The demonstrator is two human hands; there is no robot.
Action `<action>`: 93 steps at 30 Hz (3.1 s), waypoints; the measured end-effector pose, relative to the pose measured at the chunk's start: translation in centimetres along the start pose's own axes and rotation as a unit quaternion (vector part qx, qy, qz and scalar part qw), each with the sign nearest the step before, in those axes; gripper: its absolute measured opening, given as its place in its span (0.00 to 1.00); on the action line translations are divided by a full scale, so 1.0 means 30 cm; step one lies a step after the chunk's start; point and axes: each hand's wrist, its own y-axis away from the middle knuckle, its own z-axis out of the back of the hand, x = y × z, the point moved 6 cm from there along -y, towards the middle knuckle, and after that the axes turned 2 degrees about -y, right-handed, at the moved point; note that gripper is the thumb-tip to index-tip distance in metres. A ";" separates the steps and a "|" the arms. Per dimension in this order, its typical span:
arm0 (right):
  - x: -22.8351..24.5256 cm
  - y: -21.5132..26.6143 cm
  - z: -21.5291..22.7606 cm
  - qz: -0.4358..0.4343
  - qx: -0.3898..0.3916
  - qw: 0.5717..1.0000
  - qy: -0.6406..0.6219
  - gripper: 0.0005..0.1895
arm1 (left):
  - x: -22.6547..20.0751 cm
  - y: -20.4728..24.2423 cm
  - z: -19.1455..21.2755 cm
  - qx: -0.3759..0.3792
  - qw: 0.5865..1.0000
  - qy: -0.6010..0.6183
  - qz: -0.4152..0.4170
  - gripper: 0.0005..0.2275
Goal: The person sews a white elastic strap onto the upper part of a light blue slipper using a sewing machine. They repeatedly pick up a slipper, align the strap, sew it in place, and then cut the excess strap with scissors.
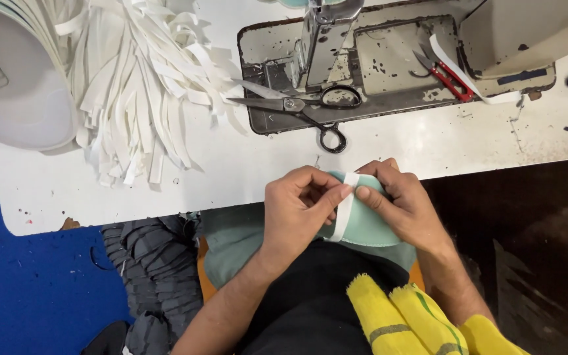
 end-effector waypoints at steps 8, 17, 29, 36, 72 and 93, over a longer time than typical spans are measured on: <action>0.011 0.003 0.007 0.019 -0.021 0.998 0.061 0.12 | -0.253 0.026 0.020 -0.135 0.873 -0.359 -0.303 0.16; 0.198 -0.078 0.085 0.097 -0.060 0.982 0.151 0.13 | -0.125 -0.111 0.060 0.064 0.990 -0.063 -0.112 0.11; 0.371 -0.403 0.221 0.198 -0.052 0.965 0.165 0.19 | -0.175 -0.518 0.143 0.039 0.992 0.090 -0.076 0.09; 0.378 -0.463 0.229 0.188 -0.017 0.977 0.103 0.14 | -0.167 -0.577 0.159 0.042 0.991 0.121 -0.037 0.12; 0.409 -0.537 0.251 0.192 -0.031 0.971 0.140 0.09 | -0.392 -0.267 0.090 -0.167 0.820 -0.305 -0.454 0.10; 0.339 -0.607 0.284 0.162 -0.044 0.981 0.100 0.11 | -0.365 -0.299 0.044 -0.206 0.806 -0.345 -0.434 0.10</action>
